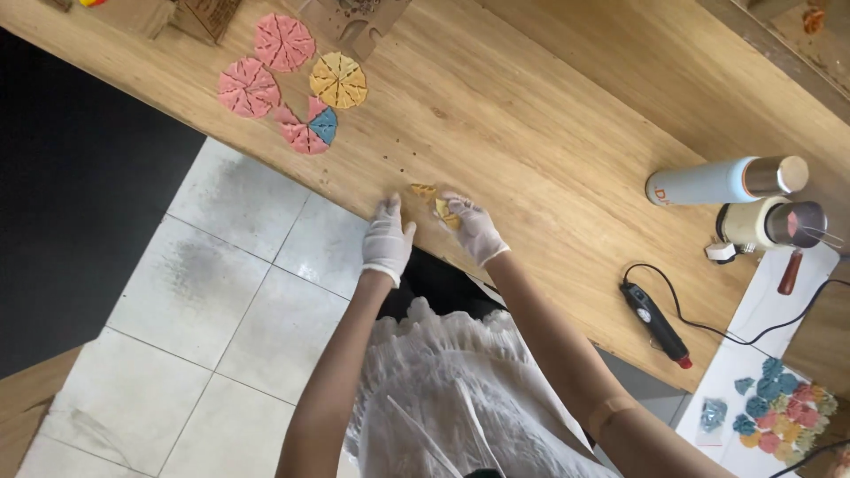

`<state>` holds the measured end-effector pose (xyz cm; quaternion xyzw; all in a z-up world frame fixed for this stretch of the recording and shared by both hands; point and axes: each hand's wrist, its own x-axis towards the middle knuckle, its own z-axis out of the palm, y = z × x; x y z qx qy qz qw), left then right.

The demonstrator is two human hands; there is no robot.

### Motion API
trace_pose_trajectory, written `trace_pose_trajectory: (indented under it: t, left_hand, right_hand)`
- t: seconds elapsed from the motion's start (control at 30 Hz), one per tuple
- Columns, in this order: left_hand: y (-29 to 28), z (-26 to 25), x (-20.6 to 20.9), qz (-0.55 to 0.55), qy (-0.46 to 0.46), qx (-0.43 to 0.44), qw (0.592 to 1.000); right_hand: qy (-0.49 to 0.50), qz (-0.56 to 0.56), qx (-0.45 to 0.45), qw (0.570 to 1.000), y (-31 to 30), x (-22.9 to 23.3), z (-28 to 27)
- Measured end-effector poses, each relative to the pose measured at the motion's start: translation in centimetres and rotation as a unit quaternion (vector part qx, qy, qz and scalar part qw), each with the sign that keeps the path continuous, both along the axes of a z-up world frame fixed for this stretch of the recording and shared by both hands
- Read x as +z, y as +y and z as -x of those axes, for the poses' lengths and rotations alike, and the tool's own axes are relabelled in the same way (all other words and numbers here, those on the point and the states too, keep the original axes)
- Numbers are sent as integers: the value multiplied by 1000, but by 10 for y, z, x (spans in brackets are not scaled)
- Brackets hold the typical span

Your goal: The recorder is preparing and assembling scented wax components for candles, using a heating tool and various wax pieces.

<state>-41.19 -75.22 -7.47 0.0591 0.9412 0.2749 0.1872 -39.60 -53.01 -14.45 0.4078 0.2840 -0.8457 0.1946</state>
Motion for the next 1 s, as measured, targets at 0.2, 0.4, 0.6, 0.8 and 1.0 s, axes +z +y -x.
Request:
trace_pose_trajectory:
  t: [0.2,0.4,0.6,0.8,1.0]
  left_hand:
    - [17,44,-5,92,-29,8,995]
    - [-16,90,-13,228,111,58,965]
    - [-64,130,-25,213,76,27,974]
    - [-96,148,-37,130,62,-60,988]
    - [-114,156,-19,120,79,-187,972]
  right_hand:
    - [3,-223,141,964,5,47,56]
    - [216,-371,265,863,29,40,80]
    - [229,-473,317,790,18,-14,110]
    - [175,-803,375,428,-98,118,166]
    - [230,-711,300,593,-164,29,163]
